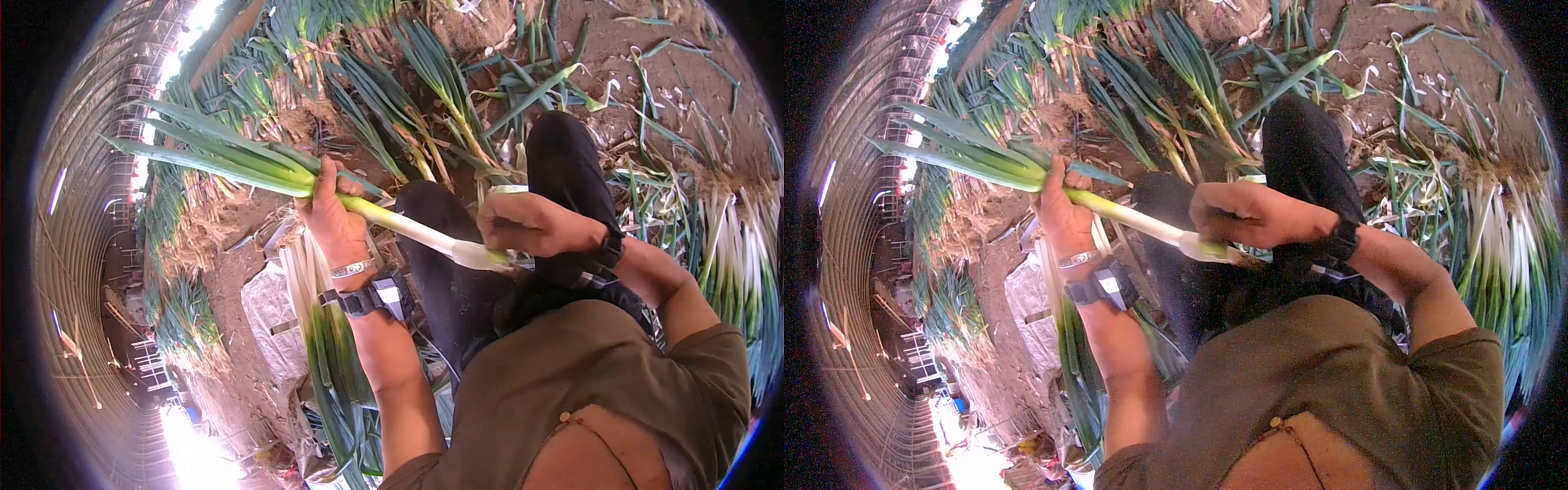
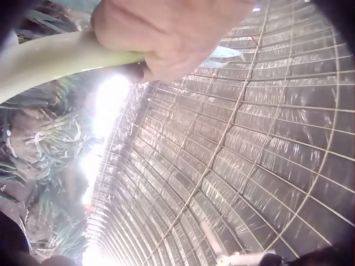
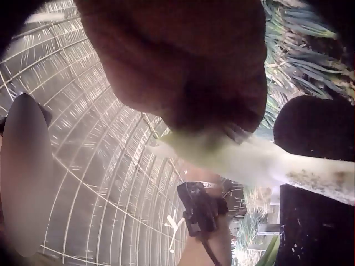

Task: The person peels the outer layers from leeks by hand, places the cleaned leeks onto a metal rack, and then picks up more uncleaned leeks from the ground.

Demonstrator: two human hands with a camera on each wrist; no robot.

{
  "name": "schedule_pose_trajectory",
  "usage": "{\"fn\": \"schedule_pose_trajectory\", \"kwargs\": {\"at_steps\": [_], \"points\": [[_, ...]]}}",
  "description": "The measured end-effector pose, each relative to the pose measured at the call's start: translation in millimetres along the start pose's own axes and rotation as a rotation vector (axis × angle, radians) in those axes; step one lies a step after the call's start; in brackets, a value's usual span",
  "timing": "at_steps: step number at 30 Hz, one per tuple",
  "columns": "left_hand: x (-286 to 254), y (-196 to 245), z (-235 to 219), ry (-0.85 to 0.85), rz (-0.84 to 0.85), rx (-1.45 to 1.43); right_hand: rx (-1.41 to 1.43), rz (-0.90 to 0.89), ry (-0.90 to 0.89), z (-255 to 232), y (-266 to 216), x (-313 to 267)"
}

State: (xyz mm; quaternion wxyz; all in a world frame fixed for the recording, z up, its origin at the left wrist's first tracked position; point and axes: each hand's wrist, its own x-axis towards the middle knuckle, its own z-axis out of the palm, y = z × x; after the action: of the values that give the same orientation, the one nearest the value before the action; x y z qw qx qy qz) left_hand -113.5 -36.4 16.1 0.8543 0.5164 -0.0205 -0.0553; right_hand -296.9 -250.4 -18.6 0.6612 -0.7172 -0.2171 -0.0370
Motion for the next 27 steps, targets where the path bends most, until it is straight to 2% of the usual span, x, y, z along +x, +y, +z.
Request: {"fn": "schedule_pose_trajectory", "kwargs": {"at_steps": [4,6,8,13,16,18,20,22,23,24,26,27], "points": [[0.6,-2.2,3.3,-0.014,-0.017,0.000,0.081,0.062,-0.122,-15.2,-11.4,-22.8],[2.1,-3.5,3.0,0.034,-0.035,0.019,0.137,0.095,-0.173,-22.7,-15.0,-34.8],[2.8,-5.3,3.2,0.022,-0.053,0.011,0.247,0.230,-0.237,-29.4,-18.0,-47.7],[3.3,-6.4,1.7,-0.003,-0.047,0.000,0.392,0.313,-0.269,-37.9,-18.3,-62.0],[14.7,12.8,-9.1,0.054,-0.013,0.010,0.408,0.410,-0.287,-42.8,-22.7,-68.3],[21.7,31.3,-14.8,0.049,0.044,-0.055,0.418,0.427,-0.205,-45.0,-23.5,-69.8],[30.0,48.4,-24.7,0.006,0.030,-0.142,0.333,0.384,-0.202,-46.1,-27.5,-60.5],[32.1,66.6,-26.5,0.040,0.142,-0.117,-0.031,0.342,-0.221,-47.1,-40.3,-45.7],[35.3,76.7,-33.6,0.048,0.139,-0.119,-0.209,0.272,-0.213,-46.1,-36.8,-44.0],[36.3,87.6,-37.9,0.046,0.146,-0.122,-0.214,0.266,-0.215,-48.4,-35.1,-44.0],[35.7,111.9,-46.8,0.228,0.337,0.062,-0.725,0.188,-0.200,-60.0,-29.0,-48.1],[38.7,124.3,-59.7,0.231,0.348,0.062,-0.760,0.257,-0.180,-70.8,-30.2,-46.9]]}}
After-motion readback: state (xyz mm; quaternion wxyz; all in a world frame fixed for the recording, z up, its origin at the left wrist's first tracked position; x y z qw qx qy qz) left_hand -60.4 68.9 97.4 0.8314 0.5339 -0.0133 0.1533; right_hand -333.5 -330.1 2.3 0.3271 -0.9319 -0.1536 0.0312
